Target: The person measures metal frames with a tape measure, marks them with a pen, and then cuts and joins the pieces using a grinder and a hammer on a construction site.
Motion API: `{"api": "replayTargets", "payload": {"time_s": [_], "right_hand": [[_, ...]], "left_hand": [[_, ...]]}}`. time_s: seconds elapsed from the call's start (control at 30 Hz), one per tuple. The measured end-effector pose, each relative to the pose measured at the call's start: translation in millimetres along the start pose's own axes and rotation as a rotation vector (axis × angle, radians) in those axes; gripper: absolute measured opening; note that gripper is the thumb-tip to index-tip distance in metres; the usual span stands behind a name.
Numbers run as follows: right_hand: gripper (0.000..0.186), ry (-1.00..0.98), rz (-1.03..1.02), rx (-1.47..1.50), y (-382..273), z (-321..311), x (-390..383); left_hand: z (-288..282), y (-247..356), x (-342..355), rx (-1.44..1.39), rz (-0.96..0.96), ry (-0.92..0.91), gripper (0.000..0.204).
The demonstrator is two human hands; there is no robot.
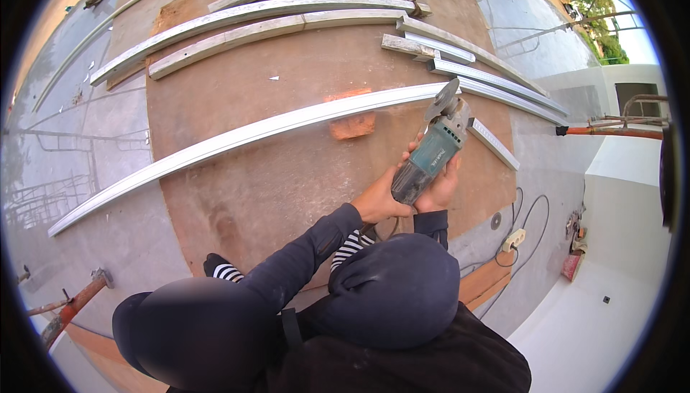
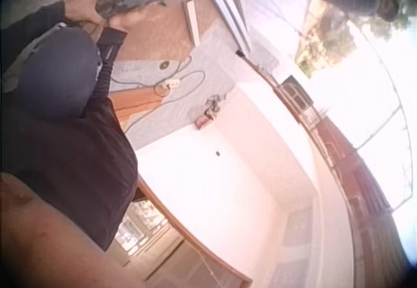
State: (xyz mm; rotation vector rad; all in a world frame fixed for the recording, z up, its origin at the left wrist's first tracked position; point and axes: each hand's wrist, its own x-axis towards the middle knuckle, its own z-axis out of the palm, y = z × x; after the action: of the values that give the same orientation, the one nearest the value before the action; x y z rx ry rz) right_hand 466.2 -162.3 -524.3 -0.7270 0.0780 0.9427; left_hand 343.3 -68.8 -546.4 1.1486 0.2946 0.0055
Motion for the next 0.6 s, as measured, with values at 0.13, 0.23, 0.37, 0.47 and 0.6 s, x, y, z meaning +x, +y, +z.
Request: {"api": "replayTargets", "payload": {"time_s": [0.13,0.23,0.37,0.47,0.6], "right_hand": [[0.086,0.024,-0.004,-0.04,-1,-10,3],[0.087,0.069,0.004,-0.098,1,-11,6],[0.09,0.113,0.002,-0.121,-2,-14,2],[0.088,0.205,-0.022,-0.187,1,12,-5],[0.062,0.407,-0.153,-0.506,20,9,-22]], "left_hand": [[0,12,1,-0.027,-0.115,-0.086,0.093],[-1,2,1,-0.006,-0.073,-0.067,0.094],[5,5,2,0.041,-0.068,-0.045,0.093],[3,-11,6,0.114,0.061,0.041,0.093],[6,-4,6,0.342,-0.054,0.093,0.09]]}}
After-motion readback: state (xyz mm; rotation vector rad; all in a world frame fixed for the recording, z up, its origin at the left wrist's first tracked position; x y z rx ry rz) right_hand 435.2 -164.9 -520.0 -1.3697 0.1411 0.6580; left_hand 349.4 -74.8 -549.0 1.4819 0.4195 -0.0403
